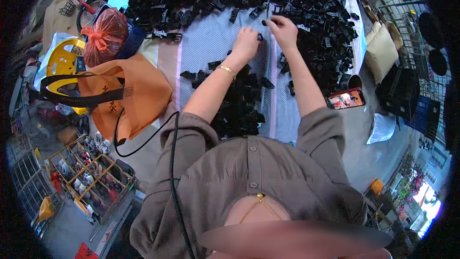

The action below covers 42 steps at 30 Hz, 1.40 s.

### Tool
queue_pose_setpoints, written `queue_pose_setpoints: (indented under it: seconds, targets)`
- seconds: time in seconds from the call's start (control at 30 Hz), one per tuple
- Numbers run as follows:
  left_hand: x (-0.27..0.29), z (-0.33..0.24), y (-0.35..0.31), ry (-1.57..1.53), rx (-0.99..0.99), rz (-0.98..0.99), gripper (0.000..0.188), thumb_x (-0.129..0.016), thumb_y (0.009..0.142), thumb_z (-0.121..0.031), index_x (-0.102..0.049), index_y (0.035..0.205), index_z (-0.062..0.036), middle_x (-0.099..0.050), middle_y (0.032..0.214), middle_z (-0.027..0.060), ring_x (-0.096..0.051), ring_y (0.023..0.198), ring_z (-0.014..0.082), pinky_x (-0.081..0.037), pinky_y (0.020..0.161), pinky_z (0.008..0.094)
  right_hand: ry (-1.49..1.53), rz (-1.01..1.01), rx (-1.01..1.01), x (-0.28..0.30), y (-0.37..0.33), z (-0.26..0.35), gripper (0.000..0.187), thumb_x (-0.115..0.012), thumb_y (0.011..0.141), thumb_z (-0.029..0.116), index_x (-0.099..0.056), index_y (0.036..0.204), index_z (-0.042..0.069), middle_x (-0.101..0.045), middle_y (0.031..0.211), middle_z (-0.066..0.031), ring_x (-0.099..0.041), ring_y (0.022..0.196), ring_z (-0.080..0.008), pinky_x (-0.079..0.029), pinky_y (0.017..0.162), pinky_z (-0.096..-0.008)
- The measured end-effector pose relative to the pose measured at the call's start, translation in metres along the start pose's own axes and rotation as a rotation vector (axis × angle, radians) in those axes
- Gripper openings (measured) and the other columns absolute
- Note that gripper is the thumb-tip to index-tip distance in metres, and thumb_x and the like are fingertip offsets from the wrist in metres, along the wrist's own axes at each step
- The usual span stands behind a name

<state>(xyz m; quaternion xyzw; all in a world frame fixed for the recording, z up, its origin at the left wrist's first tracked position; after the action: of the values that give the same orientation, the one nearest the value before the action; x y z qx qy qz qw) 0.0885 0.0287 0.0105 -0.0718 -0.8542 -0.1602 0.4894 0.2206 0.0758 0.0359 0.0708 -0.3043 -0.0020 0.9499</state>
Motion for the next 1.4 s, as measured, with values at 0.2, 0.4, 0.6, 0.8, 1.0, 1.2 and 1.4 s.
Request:
queue_pose_setpoints:
  seconds: [0.2,0.4,0.6,0.8,1.0,1.2,1.4]
  targets:
    - [0.023,-0.012,-0.029,-1.555,0.637,0.029,0.024,-0.056,0.084,-0.009,-0.054,0.105,0.0028,-0.059,0.093,0.0046,-0.058,0.080,0.0109,-0.051,0.072,0.0226,0.739,-0.077,-0.417,0.010,-0.077,0.017,0.025,-0.064,0.079,0.013,-0.063,0.099,-0.003,-0.064,0.084,-0.0056,-0.059,0.072,-0.0100,-0.047,0.064,-0.0217]
    - [0.046,-0.033,-0.054,-1.579,0.594,0.016,0.024,-0.055,0.084,-0.005,-0.053,0.107,0.0027,-0.059,0.096,0.0061,-0.059,0.081,0.0119,-0.051,0.073,0.0222,0.481,-0.188,-0.218,0.018,-0.111,0.045,0.021,-0.067,0.075,0.009,-0.065,0.092,-0.002,-0.065,0.082,-0.0075,-0.059,0.069,-0.0120,-0.046,0.064,-0.0235]
    - [0.062,-0.047,-0.067,-1.591,0.631,-0.124,0.026,-0.059,0.082,-0.008,-0.055,0.106,0.0019,-0.060,0.090,0.0034,-0.058,0.075,0.0087,-0.050,0.068,0.0210,0.207,-0.292,0.123,0.021,-0.126,0.066,0.019,-0.069,0.071,0.003,-0.065,0.090,0.000,-0.064,0.082,-0.0084,-0.059,0.074,-0.0157,-0.046,0.069,-0.0256]
    - [0.071,-0.048,-0.072,-1.579,0.694,-0.151,0.022,-0.060,0.082,-0.008,-0.056,0.101,0.0035,-0.061,0.087,0.0042,-0.058,0.073,0.0089,-0.047,0.063,0.0198,-0.083,-0.166,0.393,0.023,-0.136,0.097,0.022,-0.067,0.068,-0.001,-0.063,0.089,0.002,-0.062,0.092,-0.0107,-0.060,0.082,-0.0259,-0.048,0.072,-0.0315]
    - [0.099,-0.027,-0.072,-0.415,0.294,-0.248,0.033,-0.065,0.075,-0.015,-0.056,0.104,-0.0026,-0.061,0.083,0.0209,-0.061,0.075,0.0301,-0.049,0.065,0.0339,0.270,-0.145,0.137,0.008,-0.116,0.059,0.020,-0.064,0.074,0.004,-0.063,0.094,0.003,-0.063,0.091,-0.0108,-0.061,0.076,-0.0208,-0.049,0.066,-0.0272]
    - [0.090,0.007,-0.054,0.203,0.371,0.301,0.036,-0.064,0.075,-0.027,-0.058,0.098,0.0002,-0.061,0.084,0.0185,-0.055,0.081,0.0369,-0.047,0.070,0.0429,-0.122,-0.170,0.182,-0.004,0.011,0.011,0.022,-0.058,0.081,0.020,-0.063,0.094,0.003,-0.064,0.082,-0.0116,-0.062,0.070,-0.0253,-0.049,0.061,-0.0314]
    - [0.069,0.031,-0.001,0.112,0.430,0.127,0.040,-0.062,0.076,-0.036,-0.060,0.094,0.0001,-0.059,0.090,0.0188,-0.053,0.086,0.0367,-0.044,0.075,0.0436,-0.750,0.145,-0.108,-0.031,0.076,0.021,0.032,-0.057,0.079,0.036,-0.063,0.082,0.005,-0.064,0.086,-0.0135,-0.062,0.081,-0.0302,-0.050,0.068,-0.0399]
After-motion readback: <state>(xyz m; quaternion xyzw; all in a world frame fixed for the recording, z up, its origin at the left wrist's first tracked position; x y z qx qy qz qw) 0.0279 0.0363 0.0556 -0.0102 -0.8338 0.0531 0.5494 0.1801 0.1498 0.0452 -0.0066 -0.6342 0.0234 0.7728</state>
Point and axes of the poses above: each hand's wrist, its own y-axis towards the middle knuckle, its own x-axis out of the back of the hand, z = x × y, the point moved 3 cm from there along y, towards the middle knuckle
